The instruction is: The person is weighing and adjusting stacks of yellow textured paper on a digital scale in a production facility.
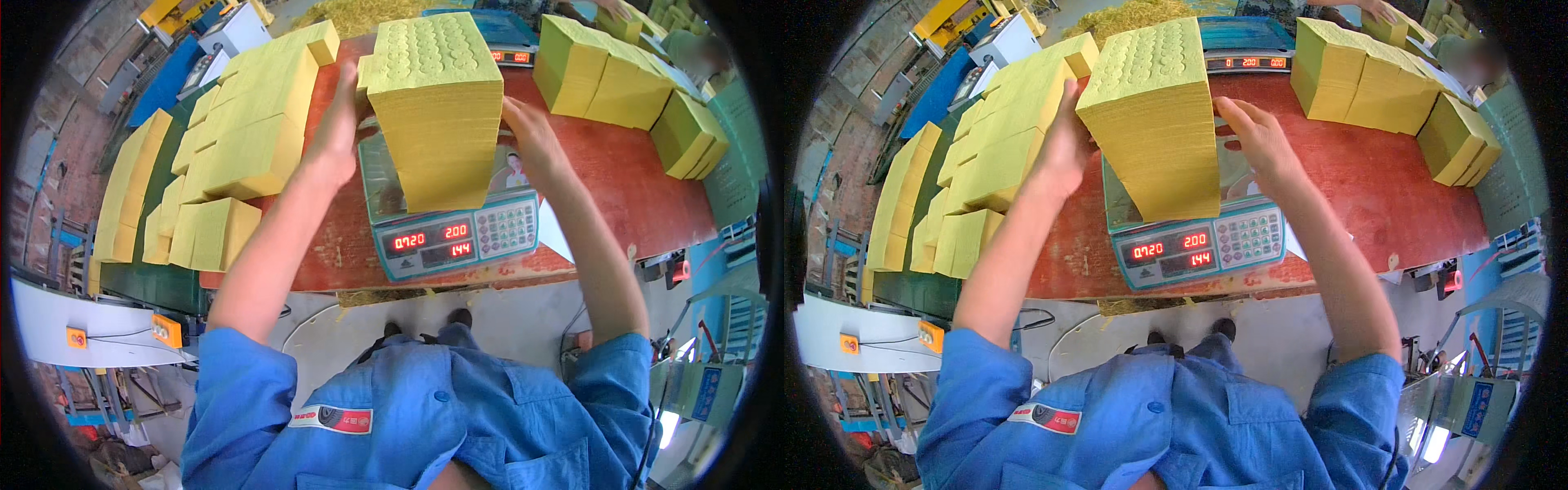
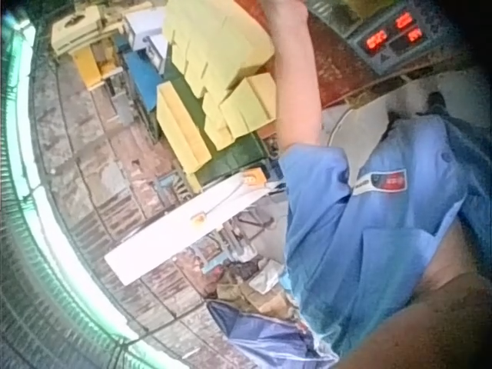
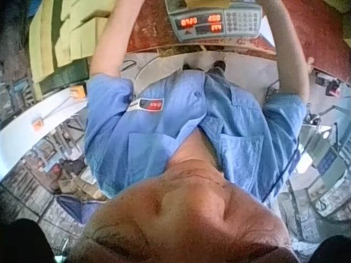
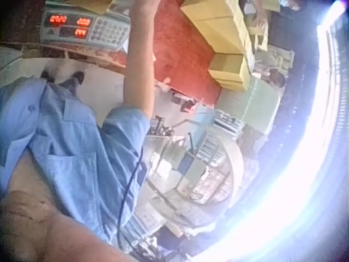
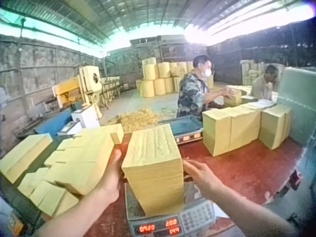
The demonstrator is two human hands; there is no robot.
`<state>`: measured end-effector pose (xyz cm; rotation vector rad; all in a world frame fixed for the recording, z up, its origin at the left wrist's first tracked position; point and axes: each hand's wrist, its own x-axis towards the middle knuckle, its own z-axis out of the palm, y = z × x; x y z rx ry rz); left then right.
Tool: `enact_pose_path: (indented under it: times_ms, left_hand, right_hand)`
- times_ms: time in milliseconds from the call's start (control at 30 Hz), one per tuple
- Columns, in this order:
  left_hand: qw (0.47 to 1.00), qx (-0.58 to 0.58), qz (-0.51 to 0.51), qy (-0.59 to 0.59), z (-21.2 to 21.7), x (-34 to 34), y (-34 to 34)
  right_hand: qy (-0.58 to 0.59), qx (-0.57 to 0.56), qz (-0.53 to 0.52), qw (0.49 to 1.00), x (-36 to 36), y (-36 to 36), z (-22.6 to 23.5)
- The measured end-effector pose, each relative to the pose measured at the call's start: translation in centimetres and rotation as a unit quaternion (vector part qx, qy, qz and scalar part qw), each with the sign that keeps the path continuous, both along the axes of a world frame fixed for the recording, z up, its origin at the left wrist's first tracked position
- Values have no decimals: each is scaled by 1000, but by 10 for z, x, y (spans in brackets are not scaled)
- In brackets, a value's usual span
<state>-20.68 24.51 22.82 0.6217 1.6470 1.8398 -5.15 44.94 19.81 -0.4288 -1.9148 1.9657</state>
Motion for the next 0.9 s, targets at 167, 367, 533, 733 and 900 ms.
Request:
enact_pose_path:
  times_ms: [167,367,533,733,900]
  left_hand:
    - [984,168,29,-53,-60,45,23]
    - [971,206,77,-94,-59,25,62]
    - [970,184,135,-86,-64,4,72]
    - [943,194,270,14,-61,44,14]
    - [916,212,341,-22,-54,116,-92]
  right_hand:
    - [99,-167,-30,981,-17,-33,-40]
    - [74,-195,-53,976,-58,-11,-30]
    - [71,-232,-16,970,-77,3,-34]
    - [181,-129,38,974,-42,43,-53]
    - [176,-186,36,966,61,21,-29]
